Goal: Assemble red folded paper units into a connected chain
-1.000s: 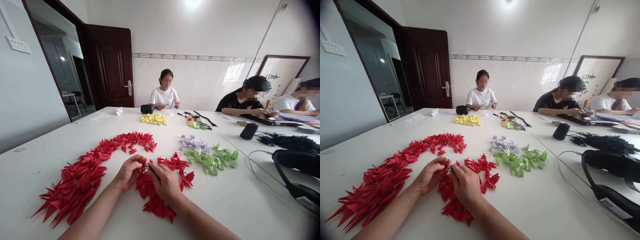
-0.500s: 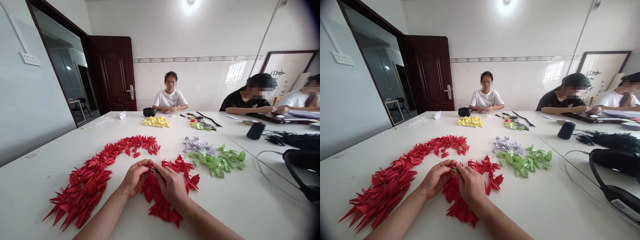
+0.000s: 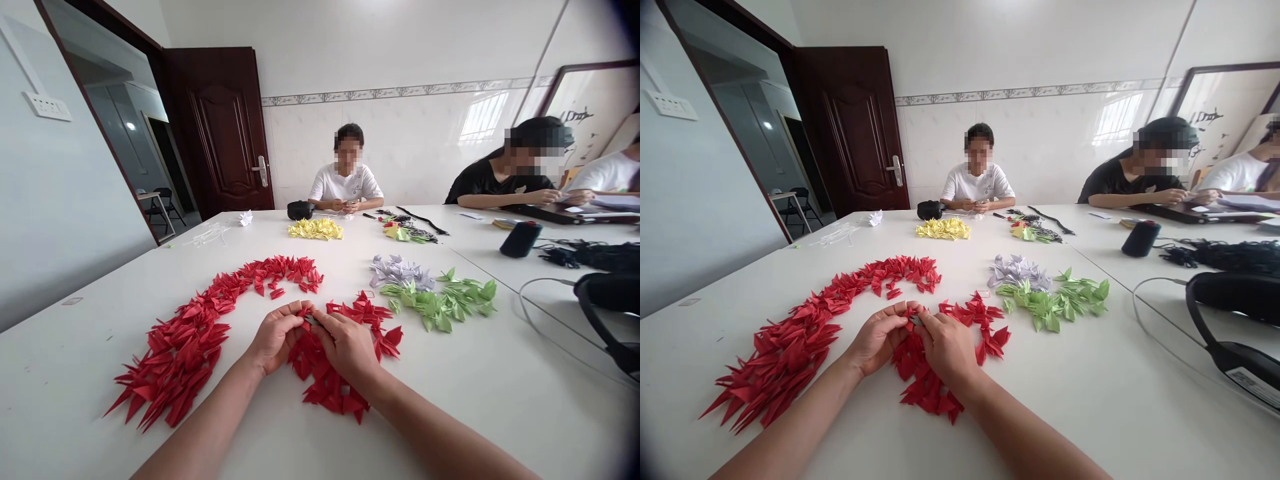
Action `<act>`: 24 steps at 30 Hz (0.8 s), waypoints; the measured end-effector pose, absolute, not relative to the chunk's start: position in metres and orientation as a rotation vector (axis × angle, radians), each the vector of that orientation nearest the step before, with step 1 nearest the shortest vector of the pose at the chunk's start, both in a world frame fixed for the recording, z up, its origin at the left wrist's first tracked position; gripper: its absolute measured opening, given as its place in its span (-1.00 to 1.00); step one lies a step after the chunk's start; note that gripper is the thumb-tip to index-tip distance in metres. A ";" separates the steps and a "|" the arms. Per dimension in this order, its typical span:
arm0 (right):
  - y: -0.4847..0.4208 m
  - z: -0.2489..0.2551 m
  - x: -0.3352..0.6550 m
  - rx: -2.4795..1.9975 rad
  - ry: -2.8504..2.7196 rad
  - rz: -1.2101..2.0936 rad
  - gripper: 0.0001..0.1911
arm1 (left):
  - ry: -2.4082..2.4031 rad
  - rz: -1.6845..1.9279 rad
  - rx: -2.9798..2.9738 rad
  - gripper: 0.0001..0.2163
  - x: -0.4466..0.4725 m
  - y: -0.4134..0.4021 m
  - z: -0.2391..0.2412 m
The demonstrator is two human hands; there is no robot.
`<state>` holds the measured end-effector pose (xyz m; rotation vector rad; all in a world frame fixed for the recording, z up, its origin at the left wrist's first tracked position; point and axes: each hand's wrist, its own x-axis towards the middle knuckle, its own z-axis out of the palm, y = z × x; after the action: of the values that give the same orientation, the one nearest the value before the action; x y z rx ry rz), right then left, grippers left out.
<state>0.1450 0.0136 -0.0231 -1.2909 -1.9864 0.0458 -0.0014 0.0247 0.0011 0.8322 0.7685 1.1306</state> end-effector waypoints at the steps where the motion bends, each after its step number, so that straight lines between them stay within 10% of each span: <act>1: 0.014 -0.023 0.145 -1.287 -1.987 0.040 -0.70 | 0.765 1.126 0.835 -0.78 -0.001 0.025 0.001; 24: 0.015 -0.023 0.146 -1.245 -1.985 0.015 -0.73 | 0.785 1.142 0.809 -0.78 -0.001 0.025 0.003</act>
<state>0.1460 0.0149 -0.0230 -1.2455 -1.9855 0.0148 -0.0010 0.0253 0.0025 0.8089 0.7848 1.1423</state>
